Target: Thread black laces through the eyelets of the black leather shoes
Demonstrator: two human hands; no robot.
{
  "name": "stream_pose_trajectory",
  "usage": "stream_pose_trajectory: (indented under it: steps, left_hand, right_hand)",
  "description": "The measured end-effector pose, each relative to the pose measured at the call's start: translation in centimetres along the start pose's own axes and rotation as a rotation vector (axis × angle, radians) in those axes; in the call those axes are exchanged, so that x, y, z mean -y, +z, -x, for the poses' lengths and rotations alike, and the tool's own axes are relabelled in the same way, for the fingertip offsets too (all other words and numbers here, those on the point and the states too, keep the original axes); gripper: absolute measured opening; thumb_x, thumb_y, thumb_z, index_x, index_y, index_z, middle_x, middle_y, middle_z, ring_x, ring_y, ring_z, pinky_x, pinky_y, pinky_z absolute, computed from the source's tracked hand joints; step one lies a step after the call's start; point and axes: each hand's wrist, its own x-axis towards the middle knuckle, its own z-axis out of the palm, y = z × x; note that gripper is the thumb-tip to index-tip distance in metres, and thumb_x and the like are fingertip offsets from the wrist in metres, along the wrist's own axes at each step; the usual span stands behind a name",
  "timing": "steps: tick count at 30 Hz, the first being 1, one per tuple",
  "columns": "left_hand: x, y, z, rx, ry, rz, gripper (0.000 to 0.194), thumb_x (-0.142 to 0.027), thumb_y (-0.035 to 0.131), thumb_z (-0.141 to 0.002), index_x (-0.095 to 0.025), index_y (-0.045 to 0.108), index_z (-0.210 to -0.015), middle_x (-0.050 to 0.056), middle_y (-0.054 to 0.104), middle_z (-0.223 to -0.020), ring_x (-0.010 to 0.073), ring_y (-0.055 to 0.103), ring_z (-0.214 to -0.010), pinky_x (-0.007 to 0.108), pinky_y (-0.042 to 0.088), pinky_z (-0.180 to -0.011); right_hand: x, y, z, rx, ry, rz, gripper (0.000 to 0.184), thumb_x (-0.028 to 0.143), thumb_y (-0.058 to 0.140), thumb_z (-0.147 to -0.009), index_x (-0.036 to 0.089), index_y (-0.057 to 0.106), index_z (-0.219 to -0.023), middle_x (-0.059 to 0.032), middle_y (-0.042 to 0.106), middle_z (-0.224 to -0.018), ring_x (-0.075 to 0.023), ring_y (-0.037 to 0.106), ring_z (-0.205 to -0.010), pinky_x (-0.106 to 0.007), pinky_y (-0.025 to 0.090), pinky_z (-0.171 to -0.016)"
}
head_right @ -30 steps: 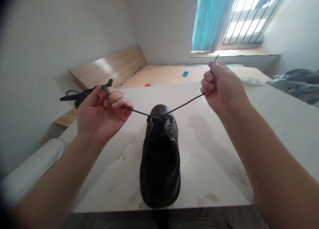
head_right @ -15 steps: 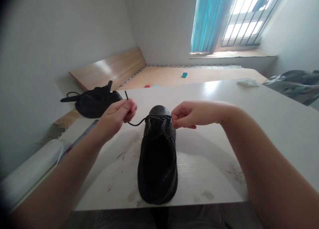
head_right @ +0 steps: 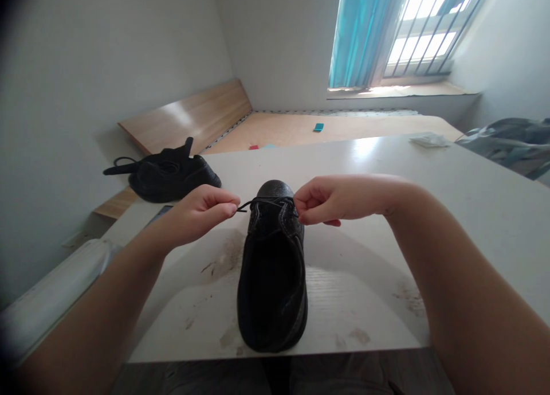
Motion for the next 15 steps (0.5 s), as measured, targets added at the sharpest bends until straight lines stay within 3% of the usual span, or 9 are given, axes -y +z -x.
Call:
stream_pose_trajectory:
  steps: [6, 15]
  left_hand:
    - [0.19, 0.11, -0.02, 0.084, -0.015, -0.043, 0.027, -0.027, 0.041, -0.083, -0.018, 0.037, -0.058, -0.004, 0.025, -0.059, 0.0099, 0.028, -0.056, 0.027, 0.021, -0.052]
    - [0.33, 0.49, -0.26, 0.029, 0.002, -0.059, 0.028, -0.028, 0.040, -0.085, -0.018, 0.041, -0.059, -0.004, 0.027, -0.060, 0.0104, 0.031, -0.059, 0.028, 0.023, -0.056]
  right_hand:
    - [0.10, 0.12, 0.07, -0.004, -0.028, -0.020, 0.028, 0.034, 0.055, -0.091, 0.019, 0.046, -0.070, 0.0059, 0.038, -0.057, -0.0082, 0.035, -0.053, -0.022, 0.028, -0.050]
    - [0.20, 0.11, 0.21, 0.006, -0.019, -0.021, 0.027, 0.033, 0.053, -0.092, 0.018, 0.045, -0.070, 0.0054, 0.037, -0.060, -0.0082, 0.034, -0.055, -0.023, 0.029, -0.052]
